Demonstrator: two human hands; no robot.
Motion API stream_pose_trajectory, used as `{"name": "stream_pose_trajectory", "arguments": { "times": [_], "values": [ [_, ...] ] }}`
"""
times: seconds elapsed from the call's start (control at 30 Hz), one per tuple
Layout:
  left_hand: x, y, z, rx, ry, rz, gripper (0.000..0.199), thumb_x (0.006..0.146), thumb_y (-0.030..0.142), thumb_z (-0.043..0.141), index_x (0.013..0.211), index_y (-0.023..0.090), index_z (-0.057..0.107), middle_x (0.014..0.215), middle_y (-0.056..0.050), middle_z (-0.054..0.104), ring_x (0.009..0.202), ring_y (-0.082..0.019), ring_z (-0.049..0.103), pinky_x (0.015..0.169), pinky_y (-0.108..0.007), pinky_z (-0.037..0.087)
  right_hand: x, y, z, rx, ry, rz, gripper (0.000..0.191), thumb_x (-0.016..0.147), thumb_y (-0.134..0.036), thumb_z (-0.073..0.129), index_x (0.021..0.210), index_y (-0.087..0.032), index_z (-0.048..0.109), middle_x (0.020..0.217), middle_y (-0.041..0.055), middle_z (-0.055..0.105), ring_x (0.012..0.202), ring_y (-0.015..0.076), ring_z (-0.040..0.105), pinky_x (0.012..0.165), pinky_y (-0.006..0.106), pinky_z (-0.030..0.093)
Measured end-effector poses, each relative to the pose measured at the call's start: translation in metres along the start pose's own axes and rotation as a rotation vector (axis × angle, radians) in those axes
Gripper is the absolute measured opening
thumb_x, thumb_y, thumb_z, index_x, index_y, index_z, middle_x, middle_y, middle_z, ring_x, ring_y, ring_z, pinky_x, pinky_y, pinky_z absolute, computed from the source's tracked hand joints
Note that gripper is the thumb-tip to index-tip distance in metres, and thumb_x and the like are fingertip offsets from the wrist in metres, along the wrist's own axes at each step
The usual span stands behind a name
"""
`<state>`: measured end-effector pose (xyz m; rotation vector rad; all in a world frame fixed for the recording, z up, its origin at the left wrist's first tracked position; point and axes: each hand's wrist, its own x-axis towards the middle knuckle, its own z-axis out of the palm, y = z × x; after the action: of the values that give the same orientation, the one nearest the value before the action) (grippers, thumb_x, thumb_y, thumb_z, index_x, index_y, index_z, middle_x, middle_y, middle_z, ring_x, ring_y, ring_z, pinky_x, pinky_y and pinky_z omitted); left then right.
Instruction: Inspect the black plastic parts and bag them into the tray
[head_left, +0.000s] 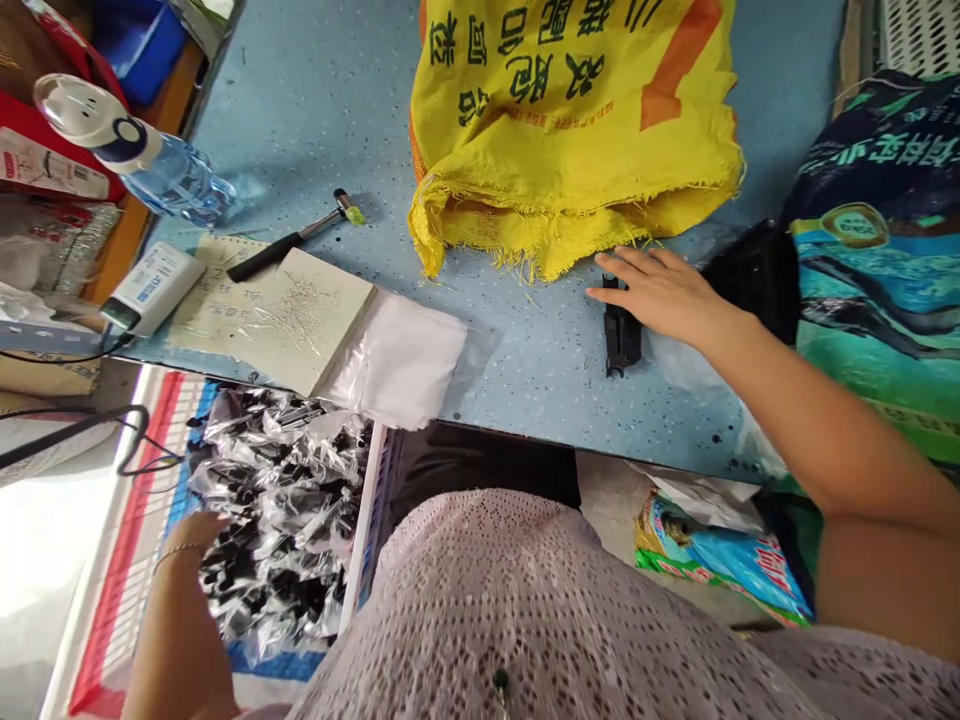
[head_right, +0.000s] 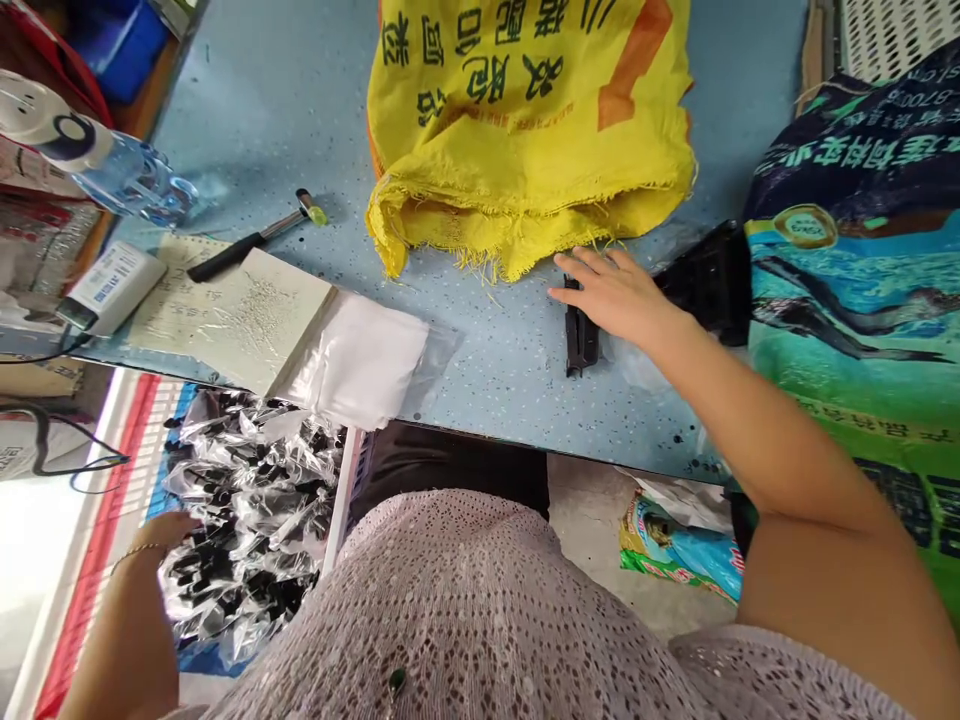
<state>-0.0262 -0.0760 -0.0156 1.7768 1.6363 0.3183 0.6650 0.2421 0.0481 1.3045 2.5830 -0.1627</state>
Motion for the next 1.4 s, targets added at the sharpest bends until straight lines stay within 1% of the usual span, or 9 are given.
{"name": "stream_pose_trajectory", "arguments": {
  "times": [0.1,0.2,0.3,0.4,0.57,0.77,1.07,1.27,1.4],
  "values": [
    [0.045,0.044,0.013,-0.123,-0.095,-0.040,0.043,0.089,0.065,0.062,0.069,0.028,0.071,0.052,0.003,0.069,0.040,-0.015,0.062,0.040,-0.024,0.053,0.007,0.001,0.005,-0.024,0.004,-0.057,0.038,0.103,-0.005,0.044,0.118,-0.013,0.078,0.166,0.0155,0.043,0.159,0.0353,0.025,0.124,0.064,0.021],
    [0.102,0.136,0.048,-0.400,-0.273,-0.017,0.028,0.096,0.050,0.063,0.106,0.029,0.077,0.088,-0.005,0.081,0.073,-0.021,0.078,0.067,-0.035,0.067,0.005,-0.008,0.005,-0.006,-0.020,-0.102,0.040,0.099,-0.005,0.044,0.126,-0.012,0.073,0.158,0.0190,0.051,0.154,0.0359,0.036,0.121,0.060,0.032],
    [0.162,0.232,0.094,-0.287,0.022,0.155,0.023,0.097,0.034,0.063,0.115,0.022,0.071,0.108,-0.012,0.076,0.093,-0.024,0.075,0.086,-0.041,0.064,-0.001,-0.026,0.004,0.091,-0.036,-0.100,0.038,0.095,-0.021,0.059,0.132,-0.016,0.066,0.140,0.0182,0.064,0.127,0.0369,0.062,0.101,0.053,0.052],
    [0.208,0.275,0.124,0.061,0.258,0.115,0.010,0.091,0.025,0.068,0.093,0.015,0.069,0.112,-0.020,0.071,0.104,-0.033,0.068,0.092,-0.050,0.058,-0.012,-0.046,0.008,0.295,0.002,0.011,0.041,0.094,-0.041,0.064,0.130,-0.021,0.066,0.128,0.0154,0.068,0.108,0.0348,0.068,0.088,0.048,0.056],
    [0.222,0.248,0.110,-0.240,0.250,0.096,0.013,0.093,0.025,0.063,0.083,0.019,0.068,0.095,-0.010,0.072,0.091,-0.023,0.068,0.084,-0.037,0.057,-0.024,-0.109,0.030,1.317,0.088,0.172,0.046,0.091,-0.061,0.067,0.114,-0.022,0.070,0.110,0.0109,0.074,0.098,0.0272,0.071,0.090,0.046,0.059],
    [0.208,0.252,0.102,-0.710,0.298,-0.039,0.021,0.077,0.034,0.079,0.081,0.018,0.067,0.084,-0.005,0.074,0.072,-0.014,0.067,0.064,-0.027,0.054,0.004,-0.223,0.041,2.349,-0.204,0.055,0.059,0.067,-0.051,0.092,0.116,-0.026,0.071,0.112,0.0037,0.076,0.092,0.0199,0.075,0.092,0.040,0.062],
    [0.189,0.250,0.082,-0.283,0.438,0.103,0.004,0.091,0.018,0.061,0.088,0.020,0.063,0.100,-0.006,0.078,0.090,-0.016,0.072,0.086,-0.032,0.058,0.007,-0.219,0.051,2.330,-0.079,0.257,0.037,0.070,-0.042,0.091,0.099,-0.023,0.078,0.110,0.0041,0.079,0.088,0.0175,0.076,0.068,0.023,0.058],
    [0.198,0.260,0.104,-0.541,0.403,0.064,0.025,0.084,0.022,0.073,0.083,0.022,0.048,0.092,-0.002,0.072,0.076,-0.014,0.069,0.068,-0.028,0.057,0.006,-0.238,0.040,2.329,-0.112,0.235,0.042,0.062,-0.037,0.094,0.098,-0.027,0.075,0.100,0.0002,0.078,0.083,0.0165,0.071,0.069,0.026,0.055],
    [0.192,0.253,0.094,-0.246,0.391,0.244,0.010,0.092,0.013,0.060,0.085,0.020,0.058,0.105,-0.008,0.073,0.094,-0.018,0.069,0.080,-0.033,0.059,0.012,-0.236,0.047,2.291,-0.033,0.356,0.041,0.061,-0.034,0.095,0.092,-0.027,0.070,0.095,-0.0008,0.077,0.083,0.0176,0.069,0.071,0.030,0.054]
  ]
}}
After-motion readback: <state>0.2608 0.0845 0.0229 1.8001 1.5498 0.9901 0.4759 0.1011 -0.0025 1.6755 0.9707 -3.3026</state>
